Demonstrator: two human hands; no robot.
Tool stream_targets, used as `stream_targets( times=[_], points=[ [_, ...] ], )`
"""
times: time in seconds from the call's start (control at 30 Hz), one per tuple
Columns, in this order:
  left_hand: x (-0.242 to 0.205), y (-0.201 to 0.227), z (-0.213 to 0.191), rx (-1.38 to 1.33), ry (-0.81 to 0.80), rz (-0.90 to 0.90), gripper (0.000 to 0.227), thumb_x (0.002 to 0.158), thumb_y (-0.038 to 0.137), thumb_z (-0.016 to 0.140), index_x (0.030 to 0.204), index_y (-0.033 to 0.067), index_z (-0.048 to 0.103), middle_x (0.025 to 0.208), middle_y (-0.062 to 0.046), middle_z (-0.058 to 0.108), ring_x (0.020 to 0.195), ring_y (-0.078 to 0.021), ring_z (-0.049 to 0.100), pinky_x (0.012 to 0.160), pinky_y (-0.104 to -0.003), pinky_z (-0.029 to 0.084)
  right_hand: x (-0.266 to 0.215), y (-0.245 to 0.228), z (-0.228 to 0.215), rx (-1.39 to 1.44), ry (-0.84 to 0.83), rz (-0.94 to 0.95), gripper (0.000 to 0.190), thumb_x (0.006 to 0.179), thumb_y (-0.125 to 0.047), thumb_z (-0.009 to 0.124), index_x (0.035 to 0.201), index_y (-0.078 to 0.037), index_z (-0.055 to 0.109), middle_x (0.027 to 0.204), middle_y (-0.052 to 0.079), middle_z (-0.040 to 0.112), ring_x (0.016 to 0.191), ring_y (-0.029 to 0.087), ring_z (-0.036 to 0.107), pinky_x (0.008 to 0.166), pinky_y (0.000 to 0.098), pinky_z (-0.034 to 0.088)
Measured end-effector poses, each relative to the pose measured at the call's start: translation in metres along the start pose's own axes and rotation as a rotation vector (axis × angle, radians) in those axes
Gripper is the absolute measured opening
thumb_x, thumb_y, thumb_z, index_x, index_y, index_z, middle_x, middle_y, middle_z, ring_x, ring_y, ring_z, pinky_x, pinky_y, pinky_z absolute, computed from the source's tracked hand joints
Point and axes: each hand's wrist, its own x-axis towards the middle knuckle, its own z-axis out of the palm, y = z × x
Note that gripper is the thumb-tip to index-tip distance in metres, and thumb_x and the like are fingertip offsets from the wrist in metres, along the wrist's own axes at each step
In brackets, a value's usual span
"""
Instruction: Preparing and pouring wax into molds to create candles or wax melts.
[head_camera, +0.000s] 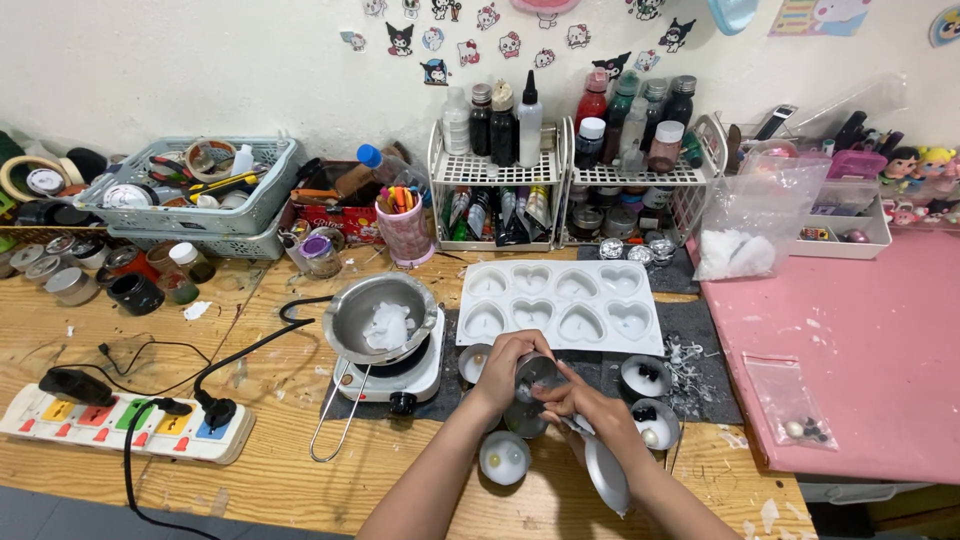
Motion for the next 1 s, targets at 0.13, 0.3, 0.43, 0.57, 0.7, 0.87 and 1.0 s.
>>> stream_targets(
  times=[0.13, 0.3, 0.43, 0.57, 0.7, 0.87, 1.0],
  points=[
    [0.000, 0.004, 0.000, -0.027, -0.012, -0.081, 0.037, 0.095, 0.021, 0.039, 0.080, -0.0029, 0.063, 0.076, -0.007, 0.064, 0.074, -0.0141, 0.056, 0.073, -0.028, 0.047, 0.003, -0.010, 0.003, 0.000, -0.014, -0.014, 0.022, 0.078, 0.009, 0.076, 0.086, -0.003, 0.058, 0.102, 0.009, 0.079, 0.104, 0.020, 0.079, 0.115, 0.0531, 0.038],
    [0.000, -0.014, -0.006, -0.090, 0.079, -0.234, 0.038, 0.098, 0.025, 0.037, 0.081, 0.0003, 0.060, 0.078, -0.005, 0.062, 0.076, -0.0129, 0.057, 0.075, -0.028, 0.048, 0.013, -0.023, 0.007, -0.087, -0.020, 0.015, 0.016, 0.082, 0.006, 0.074, 0.093, -0.001, 0.066, 0.098, 0.011, 0.080, 0.096, 0.020, 0.079, 0.116, 0.0543, 0.040],
    [0.003, -0.008, -0.004, -0.155, 0.084, -0.338, 0.042, 0.097, 0.028, 0.031, 0.082, 0.0026, 0.061, 0.078, -0.005, 0.064, 0.074, -0.0135, 0.058, 0.074, -0.028, 0.049, 0.007, -0.009, 0.008, -0.107, 0.027, 0.044, 0.010, 0.087, 0.004, 0.073, 0.090, -0.002, 0.066, 0.098, 0.012, 0.081, 0.096, 0.021, 0.080, 0.114, 0.0539, 0.039],
    [0.001, 0.009, 0.001, -0.259, 0.075, -0.358, 0.043, 0.098, 0.032, 0.031, 0.086, 0.0041, 0.061, 0.079, -0.005, 0.064, 0.074, -0.0137, 0.059, 0.073, -0.029, 0.050, 0.009, -0.013, 0.002, -0.008, 0.142, 0.078, 0.009, 0.093, 0.001, 0.067, 0.087, -0.002, 0.061, 0.101, 0.018, 0.080, 0.103, 0.025, 0.079, 0.115, 0.0528, 0.044],
    [0.002, 0.012, 0.001, -0.204, 0.083, -0.341, 0.042, 0.098, 0.032, 0.031, 0.088, 0.0052, 0.061, 0.079, -0.004, 0.064, 0.073, -0.0128, 0.059, 0.070, -0.029, 0.050, 0.010, -0.016, -0.001, 0.172, 0.162, 0.191, 0.008, 0.099, -0.004, 0.061, 0.093, -0.001, 0.058, 0.107, 0.019, 0.079, 0.106, 0.024, 0.076, 0.118, 0.0497, 0.043],
    [0.003, 0.028, 0.004, -0.127, 0.181, -0.417, 0.044, 0.099, 0.038, 0.033, 0.093, 0.0072, 0.063, 0.082, -0.002, 0.066, 0.074, -0.0100, 0.061, 0.067, -0.027, 0.052, 0.001, 0.008, 0.000, 0.403, 0.255, 0.412, 0.014, 0.103, -0.014, 0.057, 0.097, -0.002, 0.054, 0.111, 0.020, 0.078, 0.118, 0.023, 0.071, 0.116, 0.0452, 0.047],
    [0.003, 0.012, 0.000, -0.105, 0.201, -0.437, 0.053, 0.106, 0.052, 0.039, 0.098, 0.0059, 0.063, 0.084, -0.004, 0.069, 0.073, -0.0098, 0.064, 0.064, -0.025, 0.054, 0.006, 0.007, -0.008, 0.498, 0.415, 0.617, 0.020, 0.104, -0.021, 0.056, 0.100, -0.002, 0.051, 0.111, 0.020, 0.077, 0.112, 0.024, 0.069, 0.105, 0.0412, 0.051]
  ],
)
